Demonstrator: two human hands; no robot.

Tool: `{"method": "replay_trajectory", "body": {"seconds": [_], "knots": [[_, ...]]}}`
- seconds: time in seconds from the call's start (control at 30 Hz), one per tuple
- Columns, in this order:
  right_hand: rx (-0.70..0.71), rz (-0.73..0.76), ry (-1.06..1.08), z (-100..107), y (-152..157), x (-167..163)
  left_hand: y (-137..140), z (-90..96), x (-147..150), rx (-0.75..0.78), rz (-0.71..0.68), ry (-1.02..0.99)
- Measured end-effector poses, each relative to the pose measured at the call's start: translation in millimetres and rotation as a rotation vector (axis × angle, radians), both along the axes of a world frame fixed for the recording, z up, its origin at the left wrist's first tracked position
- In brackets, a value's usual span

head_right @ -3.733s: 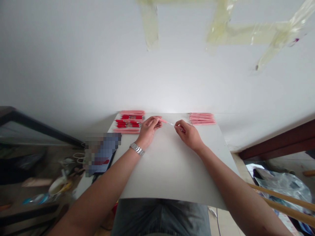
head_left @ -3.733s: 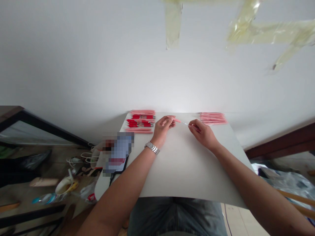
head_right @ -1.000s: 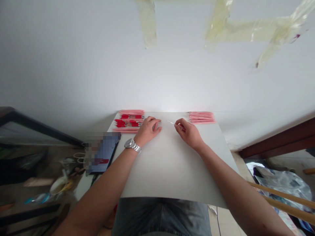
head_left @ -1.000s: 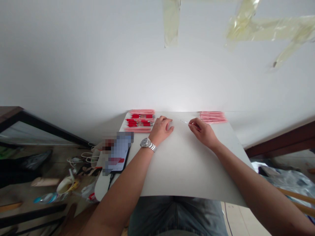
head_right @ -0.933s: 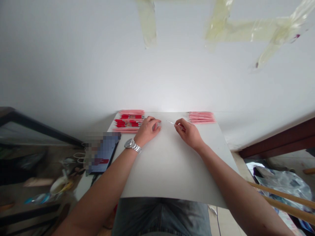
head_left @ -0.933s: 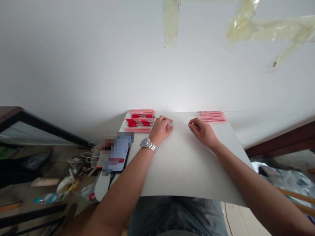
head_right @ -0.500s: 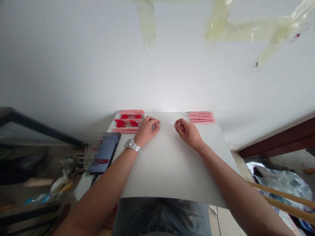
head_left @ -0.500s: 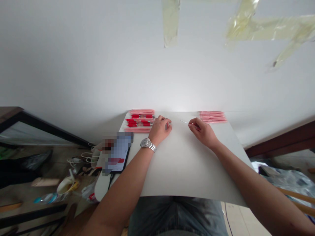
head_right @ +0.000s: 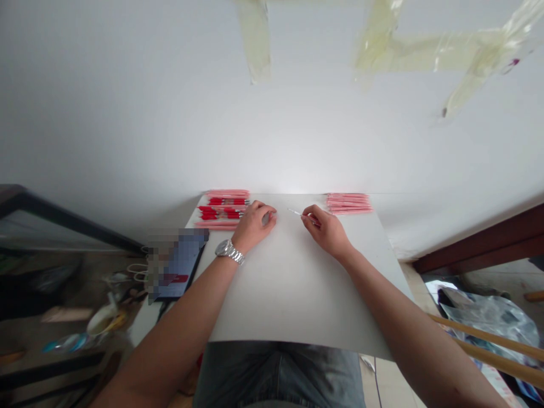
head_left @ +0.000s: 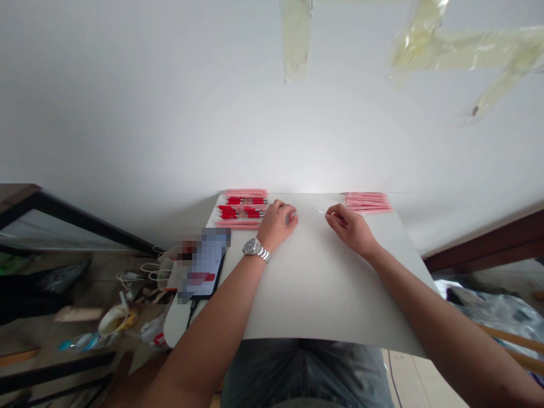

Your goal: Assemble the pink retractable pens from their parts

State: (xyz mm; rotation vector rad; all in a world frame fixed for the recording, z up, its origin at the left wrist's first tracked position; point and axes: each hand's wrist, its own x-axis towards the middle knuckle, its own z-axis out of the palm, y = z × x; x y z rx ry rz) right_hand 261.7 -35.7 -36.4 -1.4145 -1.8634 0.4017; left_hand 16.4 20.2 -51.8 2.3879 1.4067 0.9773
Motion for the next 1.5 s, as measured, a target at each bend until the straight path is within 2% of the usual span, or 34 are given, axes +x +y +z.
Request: {"method": "replay_trajectory", "body": {"seconds": [0.27, 0.47, 0.67, 1.5], "knots": [[-0.007, 0.02, -0.003, -0.4, 0.0, 0.1, -3.0, 6.4, 1.7, 0.002, 0.004, -0.088], [-0.017, 0.041, 0.002, -0.3, -0.3, -1.1, -12.3, 15.8, 9.8, -0.016, -0.174, -0.252], [-0.017, 0.049, -0.007, -0.8, -0.9, -1.0, -18.6, 15.6, 19.0, -0.073, -0.23, -0.356], [-0.065, 0.078, -0.011, 1.0, -3.5, -2.1, -19.4, 16.5, 20.8, -0.103, -0.259, -0.34]]}}
